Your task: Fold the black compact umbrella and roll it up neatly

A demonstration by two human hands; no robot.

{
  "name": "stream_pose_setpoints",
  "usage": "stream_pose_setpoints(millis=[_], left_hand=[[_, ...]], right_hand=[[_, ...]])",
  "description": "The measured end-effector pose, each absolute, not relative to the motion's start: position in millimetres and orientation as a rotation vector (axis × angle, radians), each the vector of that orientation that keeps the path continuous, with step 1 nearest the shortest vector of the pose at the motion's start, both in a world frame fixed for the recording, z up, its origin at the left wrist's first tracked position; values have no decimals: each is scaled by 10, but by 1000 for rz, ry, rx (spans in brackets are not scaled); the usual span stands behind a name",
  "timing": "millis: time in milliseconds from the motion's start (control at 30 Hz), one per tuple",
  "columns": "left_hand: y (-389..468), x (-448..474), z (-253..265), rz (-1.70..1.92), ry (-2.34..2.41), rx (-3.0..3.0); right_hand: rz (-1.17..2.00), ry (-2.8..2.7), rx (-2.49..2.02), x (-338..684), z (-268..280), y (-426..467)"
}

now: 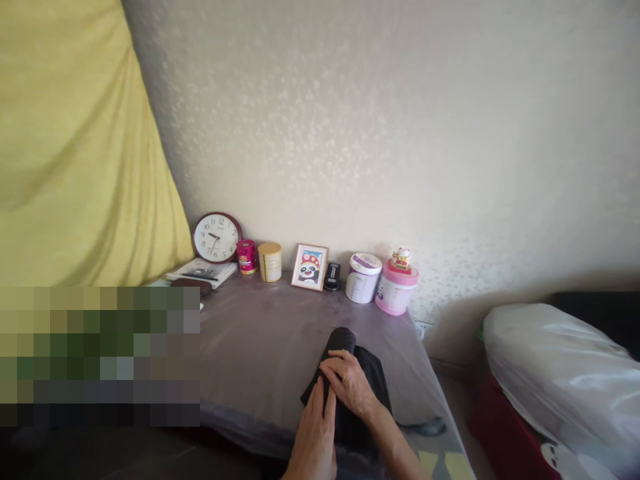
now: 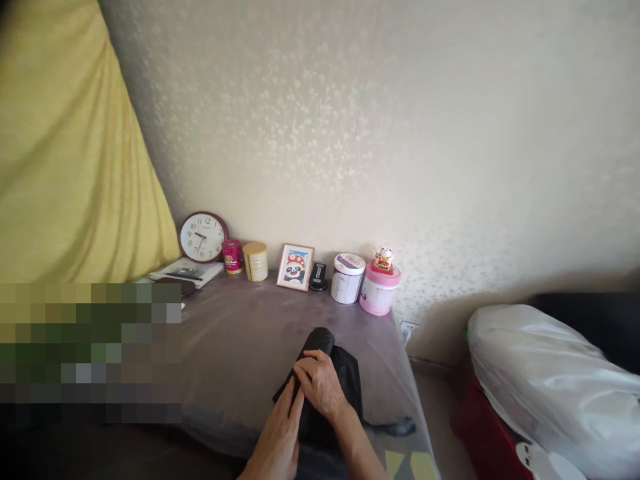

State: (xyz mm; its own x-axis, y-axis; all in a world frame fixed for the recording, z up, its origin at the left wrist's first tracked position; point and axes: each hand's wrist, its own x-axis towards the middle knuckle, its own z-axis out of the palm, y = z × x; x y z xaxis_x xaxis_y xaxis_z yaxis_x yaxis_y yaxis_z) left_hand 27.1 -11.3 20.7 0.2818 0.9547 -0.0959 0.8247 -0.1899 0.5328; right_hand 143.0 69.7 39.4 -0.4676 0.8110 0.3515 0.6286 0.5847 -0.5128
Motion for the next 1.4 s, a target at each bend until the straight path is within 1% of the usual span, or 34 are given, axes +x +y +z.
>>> stream_pose_setpoints(millis=[200, 400, 533, 667, 767, 900, 967, 1067, 1133, 1300, 1400], left_hand=[[-100, 292, 233, 298, 1623, 2013], [-84, 294, 193, 310, 1612, 2000], [-110, 290, 141, 384, 1636, 2018], [-159, 267, 145, 463, 1633, 2024], [-178, 250, 154, 490, 1631, 2034], [-173, 235, 113, 550, 1639, 2045], [-169, 225, 88, 597, 1632, 2044], [-171, 212, 77, 619, 1624, 2040], [-175, 207, 81, 622, 1633, 2034], [-165, 202, 48, 672, 1630, 2041], [-152, 194, 15, 693, 1625, 2047]], right_hand=[[353, -2228, -1263, 1494, 249, 1104], [242, -1998, -1440, 1594, 193, 1433], [142, -1757, -1628, 1922, 115, 1385], [86, -1604, -1773, 2345, -10, 1118], [195, -1608, -1807, 2529, -87, 923], [455, -1591, -1804, 2560, -102, 798], [457, -1577, -1823, 2545, -71, 774], [332, -1615, -1903, 2545, -27, 749], [309, -1651, -1929, 2558, -24, 736], [594, -1596, -1801, 2578, -66, 735], [637, -1508, -1758, 2549, -66, 757]])
